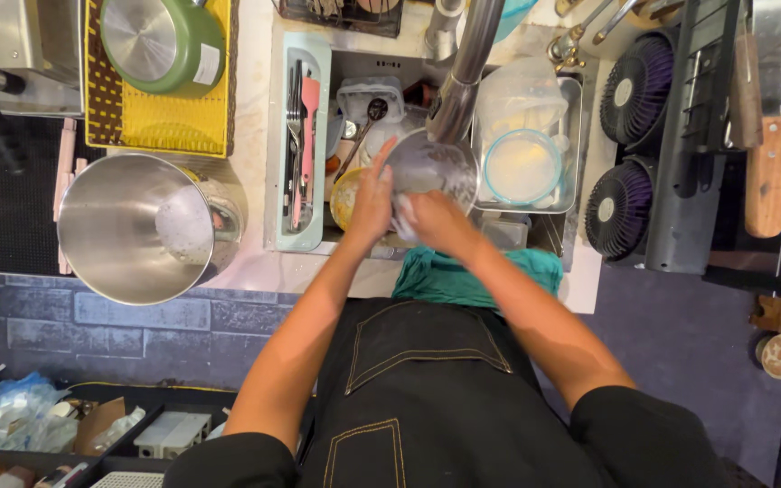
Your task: The person washes several kitchen items at a sink. They rinse a metal bowl, apply dish soap, and scrub it with a sponge. They then wash a plastic container and a patterned bowl, rinsing each under running water.
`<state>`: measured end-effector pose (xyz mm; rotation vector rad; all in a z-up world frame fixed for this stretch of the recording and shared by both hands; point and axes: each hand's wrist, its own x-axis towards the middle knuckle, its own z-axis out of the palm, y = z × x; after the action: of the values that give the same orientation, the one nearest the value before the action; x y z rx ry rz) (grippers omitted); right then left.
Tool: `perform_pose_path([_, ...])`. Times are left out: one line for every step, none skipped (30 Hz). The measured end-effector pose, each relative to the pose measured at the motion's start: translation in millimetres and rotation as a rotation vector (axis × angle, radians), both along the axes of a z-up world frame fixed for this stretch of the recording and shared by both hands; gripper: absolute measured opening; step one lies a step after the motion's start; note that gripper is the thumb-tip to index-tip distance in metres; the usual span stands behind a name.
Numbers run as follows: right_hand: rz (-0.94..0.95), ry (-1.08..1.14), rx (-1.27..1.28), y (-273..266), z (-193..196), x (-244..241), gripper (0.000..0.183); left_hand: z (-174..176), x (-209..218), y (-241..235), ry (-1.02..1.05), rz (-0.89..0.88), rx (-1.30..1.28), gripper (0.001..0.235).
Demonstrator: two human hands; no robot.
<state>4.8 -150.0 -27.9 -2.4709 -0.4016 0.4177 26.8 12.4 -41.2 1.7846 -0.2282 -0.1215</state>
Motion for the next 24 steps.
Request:
perform_pose_path([0.13, -0.011, -0.33, -6, 1, 1, 0.015, -2, -3, 3, 0.059, 0.015, 0.026, 0.051])
perform_pose_path([-0.005, -0.142, -0.252, -9, 2, 1, 0.016, -5, -6, 4, 0.118, 0.03, 0.052, 0.051])
perform_pose_path([-0.144, -0.278, -0.176, -11, 4, 2, 0.017, -8, -7, 2, 0.088, 0.002, 0.008, 0.051])
perform_pose_path([-0.283, -0.414, -0.098, -12, 6, 2, 0.019, -10, -8, -2, 0.059, -0.027, -0.036, 0.051])
perform_pose_path([-0.206, -0.453, 0.048, -13, 9, 5, 0.023, -12, -5, -6, 0.023, -0.055, -0.083, 0.051])
perform_pose_path([-0.126, -0.489, 0.193, -14, 11, 8, 0.027, -12, 0, -7, 0.065, -0.047, -0.175, 0.05])
perform_pose_path([-0.045, -0.511, 0.34, -13, 11, 5, 0.032, -13, -2, -6, 0.119, -0.038, -0.265, 0.05])
perform_pose_path([0.015, -0.38, 0.237, -13, 11, 3, 0.029, -14, -4, -5, 0.174, -0.028, -0.355, 0.049])
perform_pose_path([0.077, -0.253, 0.134, -16, 10, 4, 0.026, -14, -4, -5, 0.22, -0.009, -0.319, 0.05])
perform_pose_path([0.14, -0.126, 0.033, -19, 9, 6, 0.025, -12, -5, -3, 0.266, 0.01, -0.283, 0.051])
perform_pose_path([0.01, -0.208, -0.033, -20, 8, 10, 0.021, -10, -4, 1, 0.308, 0.035, -0.243, 0.052])
perform_pose_path([-0.122, -0.289, -0.097, -21, 6, 15, 0.018, -8, -3, -1, 0.268, 0.023, -0.222, 0.051])
perform_pose_path([-0.258, -0.363, -0.164, -22, 3, 14, 0.015, -8, -7, -3, 0.235, 0.006, -0.202, 0.05])
perform_pose_path([-0.241, -0.41, -0.028, -19, -1, 13, 0.02, -8, -10, -5, 0.202, -0.01, -0.182, 0.048])
perform_pose_path([-0.222, -0.462, 0.105, -17, -4, 14, 0.026, -7, -10, -8, 0.238, -0.016, -0.2, 0.049])
perform_pose_path([-0.202, -0.512, 0.239, -14, -6, 13, 0.032, -8, -9, -9, 0.274, -0.021, -0.217, 0.05])
perform_pose_path([-0.145, -0.31, 0.284, -12, -7, 9, 0.027, -9, -11, -10, 0.315, -0.022, -0.234, 0.051])
perform_pose_path([-0.086, -0.109, 0.327, -13, -7, 4, 0.023, -10, -13, -9, 0.293, -0.011, -0.213, 0.05])
perform_pose_path([-0.024, 0.087, 0.369, -13, -5, 0, 0.02, -11, -12, -4, 0.264, 0.0, -0.191, 0.049])
perform_pose_path([-0.043, 0.149, 0.436, -20, -2, -1, 0.021, -12, -10, 0, 0.235, 0.011, -0.168, 0.048])
perform_pose_path([-0.063, 0.215, 0.503, -33, 3, -3, 0.022, -13, -10, 3, 0.303, 0.062, -0.176, 0.048])
perform_pose_path([-0.083, 0.28, 0.57, -44, 8, -4, 0.023, -15, -11, 5, 0.37, 0.114, -0.184, 0.047])
perform_pose_path([-0.242, 0.3, 0.796, -61, 15, -11, 0.022, -17, -15, 5, 0.442, 0.167, -0.192, 0.048])
perform_pose_path([-0.404, 0.316, 1.019, -75, 22, -21, 0.02, -19, -19, 5, 0.588, 0.188, -0.259, 0.048])
